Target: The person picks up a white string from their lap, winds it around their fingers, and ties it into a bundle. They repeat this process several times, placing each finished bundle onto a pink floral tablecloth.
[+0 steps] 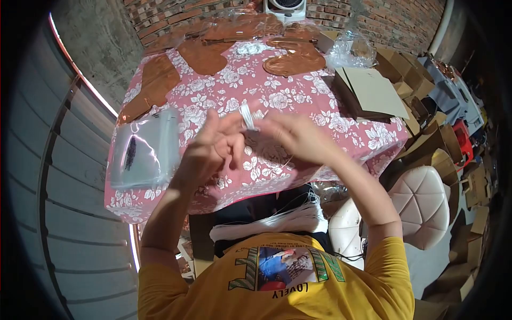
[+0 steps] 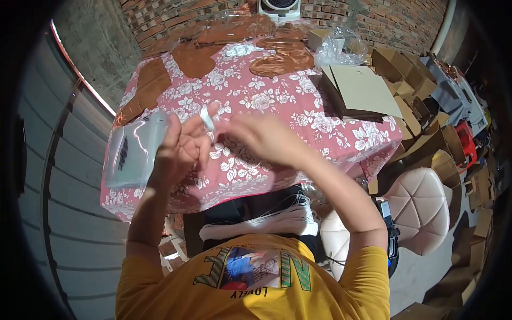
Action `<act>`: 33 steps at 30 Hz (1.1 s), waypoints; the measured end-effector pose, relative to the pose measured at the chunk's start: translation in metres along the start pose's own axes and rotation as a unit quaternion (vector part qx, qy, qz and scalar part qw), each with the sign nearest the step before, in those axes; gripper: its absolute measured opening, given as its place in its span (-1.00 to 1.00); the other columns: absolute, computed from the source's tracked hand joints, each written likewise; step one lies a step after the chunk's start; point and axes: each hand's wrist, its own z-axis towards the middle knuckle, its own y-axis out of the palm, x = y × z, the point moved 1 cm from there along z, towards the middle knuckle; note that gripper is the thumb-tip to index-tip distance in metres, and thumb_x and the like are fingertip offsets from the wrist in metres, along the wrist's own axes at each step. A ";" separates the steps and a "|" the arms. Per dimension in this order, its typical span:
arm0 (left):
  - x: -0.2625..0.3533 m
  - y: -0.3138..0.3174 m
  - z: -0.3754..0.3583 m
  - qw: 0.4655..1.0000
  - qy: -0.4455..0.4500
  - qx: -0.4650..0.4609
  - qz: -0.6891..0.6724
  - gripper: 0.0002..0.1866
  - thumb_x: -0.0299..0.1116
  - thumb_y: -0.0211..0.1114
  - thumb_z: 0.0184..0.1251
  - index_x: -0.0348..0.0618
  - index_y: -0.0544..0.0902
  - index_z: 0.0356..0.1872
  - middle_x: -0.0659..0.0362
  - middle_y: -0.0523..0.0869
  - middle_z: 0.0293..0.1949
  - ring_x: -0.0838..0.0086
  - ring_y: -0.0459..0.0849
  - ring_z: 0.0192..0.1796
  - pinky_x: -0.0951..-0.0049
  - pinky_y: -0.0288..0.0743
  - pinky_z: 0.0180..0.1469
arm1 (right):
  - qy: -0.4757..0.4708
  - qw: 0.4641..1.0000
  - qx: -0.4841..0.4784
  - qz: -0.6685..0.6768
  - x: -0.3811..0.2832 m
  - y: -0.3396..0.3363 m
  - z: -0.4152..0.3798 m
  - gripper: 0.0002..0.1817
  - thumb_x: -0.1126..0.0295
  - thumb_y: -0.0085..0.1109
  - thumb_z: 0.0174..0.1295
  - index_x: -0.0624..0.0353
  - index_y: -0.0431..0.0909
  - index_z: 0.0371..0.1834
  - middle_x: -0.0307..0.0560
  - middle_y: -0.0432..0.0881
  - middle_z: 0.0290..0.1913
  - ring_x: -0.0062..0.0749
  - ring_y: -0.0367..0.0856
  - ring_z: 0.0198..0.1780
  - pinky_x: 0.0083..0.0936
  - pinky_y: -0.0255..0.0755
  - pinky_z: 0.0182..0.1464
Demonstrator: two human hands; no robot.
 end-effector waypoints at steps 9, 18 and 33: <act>0.013 0.015 0.008 0.996 0.054 0.060 0.041 -0.23 0.17 -0.46 0.43 -0.40 0.29 0.24 -0.04 0.62 -0.09 0.65 0.44 -0.54 0.66 0.34 -0.44 | 0.034 0.992 -0.068 0.105 -0.003 0.004 0.000 -0.77 0.26 -0.06 0.36 0.18 0.50 -0.29 -0.15 0.56 -0.37 -0.51 0.52 -0.26 -0.52 0.38 -0.19; -0.014 0.006 0.015 1.000 -0.017 -0.009 0.011 -0.35 0.02 -0.43 0.49 -0.35 0.40 0.17 0.07 0.64 -0.18 0.58 0.48 -0.39 0.59 0.36 -0.23 | 0.187 0.910 -0.050 0.367 0.013 0.003 0.005 -0.72 0.23 -0.07 0.38 0.22 0.51 -0.16 -0.36 0.40 -0.54 -0.74 0.36 -0.49 -0.75 0.27 -0.50; -0.029 0.003 0.025 0.820 0.284 0.036 0.496 -0.66 -0.34 -0.05 0.43 -0.40 0.44 0.07 0.00 0.56 -0.20 0.28 0.53 -0.07 0.37 0.38 0.03 | 0.347 0.724 -0.023 0.595 0.003 0.009 -0.006 -0.77 0.33 -0.07 0.36 0.27 0.51 -0.18 -0.24 0.60 -0.36 -0.74 0.48 -0.48 -0.82 0.48 -0.39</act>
